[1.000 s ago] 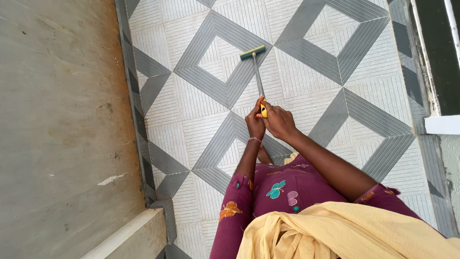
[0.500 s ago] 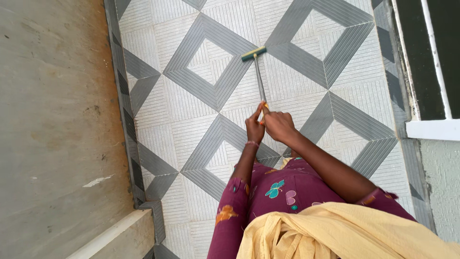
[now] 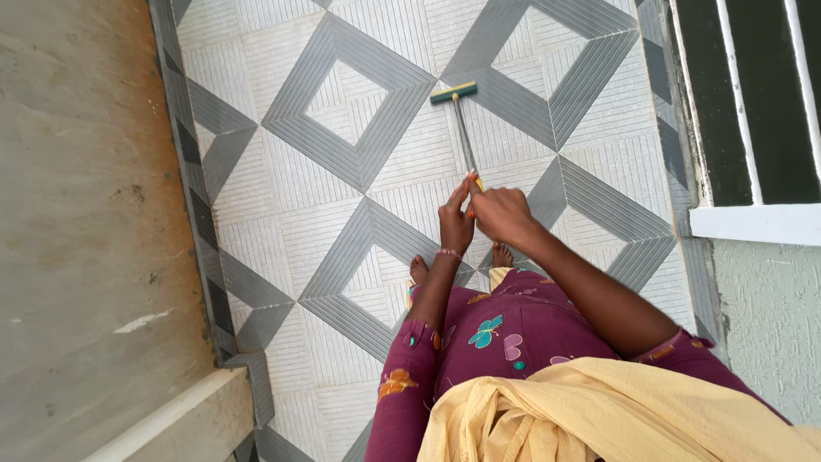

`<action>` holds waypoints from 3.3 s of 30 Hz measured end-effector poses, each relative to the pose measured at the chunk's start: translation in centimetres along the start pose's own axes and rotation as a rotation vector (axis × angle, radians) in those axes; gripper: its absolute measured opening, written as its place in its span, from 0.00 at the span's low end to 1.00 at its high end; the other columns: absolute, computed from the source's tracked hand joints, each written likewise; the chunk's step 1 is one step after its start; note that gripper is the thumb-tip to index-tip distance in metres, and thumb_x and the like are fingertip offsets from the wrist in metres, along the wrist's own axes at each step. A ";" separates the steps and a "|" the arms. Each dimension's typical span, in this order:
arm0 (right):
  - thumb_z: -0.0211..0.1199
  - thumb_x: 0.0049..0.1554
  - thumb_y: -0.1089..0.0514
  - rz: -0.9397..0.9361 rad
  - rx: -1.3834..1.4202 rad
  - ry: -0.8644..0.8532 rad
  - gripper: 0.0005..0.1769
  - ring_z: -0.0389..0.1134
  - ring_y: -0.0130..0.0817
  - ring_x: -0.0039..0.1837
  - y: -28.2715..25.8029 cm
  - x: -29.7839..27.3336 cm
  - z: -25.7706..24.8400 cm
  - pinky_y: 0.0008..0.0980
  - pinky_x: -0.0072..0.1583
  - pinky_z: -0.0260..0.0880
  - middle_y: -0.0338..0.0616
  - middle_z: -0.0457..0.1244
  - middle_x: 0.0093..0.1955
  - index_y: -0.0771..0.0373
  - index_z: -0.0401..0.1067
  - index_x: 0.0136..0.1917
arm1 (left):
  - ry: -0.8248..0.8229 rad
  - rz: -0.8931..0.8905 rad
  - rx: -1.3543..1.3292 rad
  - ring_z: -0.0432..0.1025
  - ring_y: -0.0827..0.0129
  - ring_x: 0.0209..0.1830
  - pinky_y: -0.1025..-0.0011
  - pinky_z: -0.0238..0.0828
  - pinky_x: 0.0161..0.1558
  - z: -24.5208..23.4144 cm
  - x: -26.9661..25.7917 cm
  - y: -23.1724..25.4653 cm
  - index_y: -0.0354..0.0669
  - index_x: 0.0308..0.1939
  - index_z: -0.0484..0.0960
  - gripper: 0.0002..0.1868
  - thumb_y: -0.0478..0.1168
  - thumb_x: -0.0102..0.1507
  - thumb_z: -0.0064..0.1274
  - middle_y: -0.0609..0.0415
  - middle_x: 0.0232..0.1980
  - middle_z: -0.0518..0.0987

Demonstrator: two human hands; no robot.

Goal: The person sweeps a tiled floor using a long-handled broom. They move the broom back and forth across the geometric-patterned tiles, covering a section of the floor near a wall.

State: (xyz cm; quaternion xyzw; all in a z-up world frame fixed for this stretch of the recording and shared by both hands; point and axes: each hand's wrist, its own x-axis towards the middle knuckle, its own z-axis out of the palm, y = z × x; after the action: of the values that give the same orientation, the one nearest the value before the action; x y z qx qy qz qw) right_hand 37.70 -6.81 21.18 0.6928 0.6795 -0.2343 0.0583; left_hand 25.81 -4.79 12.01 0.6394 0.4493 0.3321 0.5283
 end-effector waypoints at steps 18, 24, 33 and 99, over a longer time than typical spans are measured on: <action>0.62 0.54 0.63 -0.047 -0.013 0.035 0.25 0.75 0.43 0.44 6.3 -3.0 3.1 0.41 0.44 0.72 0.50 0.72 0.41 0.64 0.71 0.66 | 0.040 0.094 0.066 0.66 0.53 0.74 0.63 0.66 0.70 7.4 -0.6 -1.4 0.37 0.65 0.76 0.29 0.19 0.60 0.52 0.42 0.70 0.74; 0.64 0.52 0.61 -0.039 -0.063 0.066 0.31 0.75 0.44 0.42 8.6 -2.9 4.1 0.41 0.40 0.71 0.50 0.71 0.38 0.70 0.68 0.68 | 0.064 0.021 -0.005 0.71 0.54 0.70 0.64 0.70 0.67 10.2 -0.8 -2.1 0.40 0.66 0.76 0.28 0.21 0.62 0.52 0.43 0.67 0.77; 0.61 0.54 0.61 0.098 -0.040 0.048 0.39 0.74 0.49 0.44 11.4 -6.0 6.3 0.47 0.42 0.72 0.54 0.71 0.41 0.72 0.57 0.76 | -0.027 -0.095 0.035 0.74 0.53 0.62 0.64 0.76 0.56 13.7 -2.3 -1.7 0.52 0.69 0.74 0.32 0.25 0.61 0.53 0.47 0.66 0.76; 0.61 0.66 0.52 0.145 0.606 0.836 0.15 0.72 0.48 0.35 8.1 -6.1 0.3 0.41 0.39 0.68 0.53 0.69 0.34 0.66 0.78 0.45 | 0.074 0.205 0.192 0.70 0.50 0.70 0.58 0.68 0.67 11.7 -1.1 5.7 0.43 0.70 0.70 0.23 0.35 0.70 0.46 0.44 0.71 0.73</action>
State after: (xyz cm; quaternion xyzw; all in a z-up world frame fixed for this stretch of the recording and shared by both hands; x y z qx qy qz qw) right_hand 45.71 -13.05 21.40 0.7584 0.4965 -0.1192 -0.4051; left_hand 37.16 -10.44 15.07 0.7166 0.4306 0.3633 0.4111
